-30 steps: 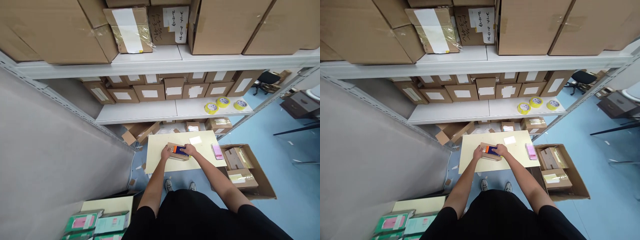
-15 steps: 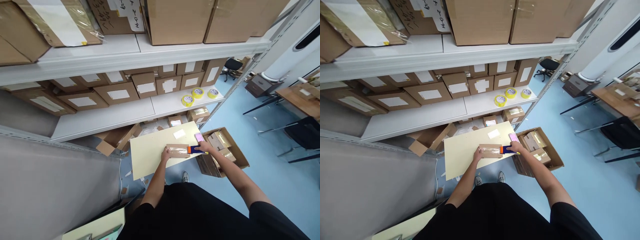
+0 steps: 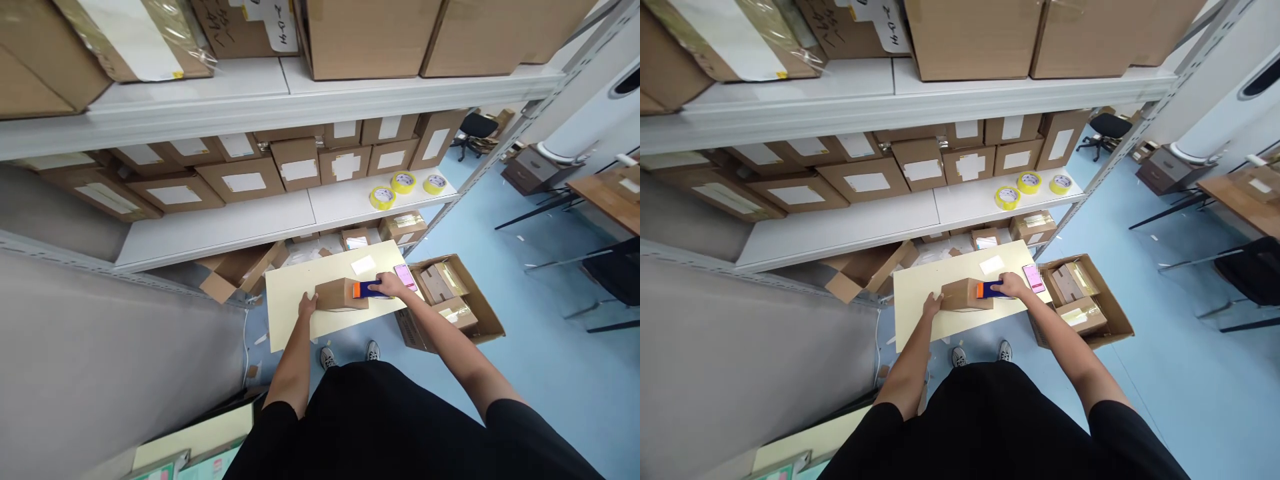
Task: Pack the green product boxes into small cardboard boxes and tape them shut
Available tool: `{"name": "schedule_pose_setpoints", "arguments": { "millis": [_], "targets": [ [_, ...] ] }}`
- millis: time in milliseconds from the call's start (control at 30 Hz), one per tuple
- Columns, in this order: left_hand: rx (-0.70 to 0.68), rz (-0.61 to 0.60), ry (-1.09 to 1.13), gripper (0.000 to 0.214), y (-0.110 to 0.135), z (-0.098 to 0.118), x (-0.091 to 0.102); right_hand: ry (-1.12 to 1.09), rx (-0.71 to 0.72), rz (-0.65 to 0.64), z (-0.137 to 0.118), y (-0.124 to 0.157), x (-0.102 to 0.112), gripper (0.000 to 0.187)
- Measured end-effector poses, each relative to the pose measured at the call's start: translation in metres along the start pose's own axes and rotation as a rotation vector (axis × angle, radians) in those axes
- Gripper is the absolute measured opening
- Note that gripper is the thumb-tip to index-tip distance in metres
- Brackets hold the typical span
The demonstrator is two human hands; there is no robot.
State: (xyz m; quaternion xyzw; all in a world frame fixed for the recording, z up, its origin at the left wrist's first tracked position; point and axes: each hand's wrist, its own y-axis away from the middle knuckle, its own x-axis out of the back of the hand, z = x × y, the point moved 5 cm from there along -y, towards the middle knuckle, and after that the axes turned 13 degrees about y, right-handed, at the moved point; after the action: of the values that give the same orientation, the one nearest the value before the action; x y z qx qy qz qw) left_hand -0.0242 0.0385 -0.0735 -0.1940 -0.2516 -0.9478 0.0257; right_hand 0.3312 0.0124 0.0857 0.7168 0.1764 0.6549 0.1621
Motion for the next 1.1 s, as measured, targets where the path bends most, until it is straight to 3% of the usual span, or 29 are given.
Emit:
{"name": "schedule_pose_setpoints", "arguments": {
  "millis": [100, 233, 333, 400, 533, 867, 967, 1100],
  "targets": [
    [-0.030, 0.027, 0.080, 0.060, -0.001, 0.014, 0.023, 0.041, 0.057, 0.009, -0.064, -0.016, 0.013, 0.049],
    [-0.090, -0.038, 0.164, 0.060, 0.009, 0.027, 0.022, 0.097, 0.100, -0.009, -0.135, -0.033, 0.017, 0.048],
    [-0.076, -0.044, 0.233, 0.066, 0.018, 0.024, 0.017, 0.122, 0.100, -0.011, -0.168, -0.041, 0.017, 0.050],
    [-0.101, -0.036, 0.275, 0.063, 0.021, 0.021, 0.017, 0.119, 0.097, -0.013, -0.176, -0.043, 0.017, 0.050],
    [-0.104, 0.005, 0.285, 0.058, 0.021, 0.018, 0.018, 0.086, 0.101, -0.029, -0.156, -0.039, 0.018, 0.051],
    [-0.139, -0.001, 0.144, 0.051, 0.019, 0.026, 0.016, 0.055, -0.037, -0.022, -0.016, 0.004, 0.008, 0.051],
    [-0.138, 0.018, 0.132, 0.054, 0.022, 0.031, 0.015, 0.092, -0.070, -0.003, -0.012, 0.005, -0.002, 0.052],
    [-0.110, 0.045, 0.108, 0.058, 0.029, 0.032, 0.010, 0.117, -0.091, 0.001, -0.061, -0.013, -0.024, 0.045]
  ]
}}
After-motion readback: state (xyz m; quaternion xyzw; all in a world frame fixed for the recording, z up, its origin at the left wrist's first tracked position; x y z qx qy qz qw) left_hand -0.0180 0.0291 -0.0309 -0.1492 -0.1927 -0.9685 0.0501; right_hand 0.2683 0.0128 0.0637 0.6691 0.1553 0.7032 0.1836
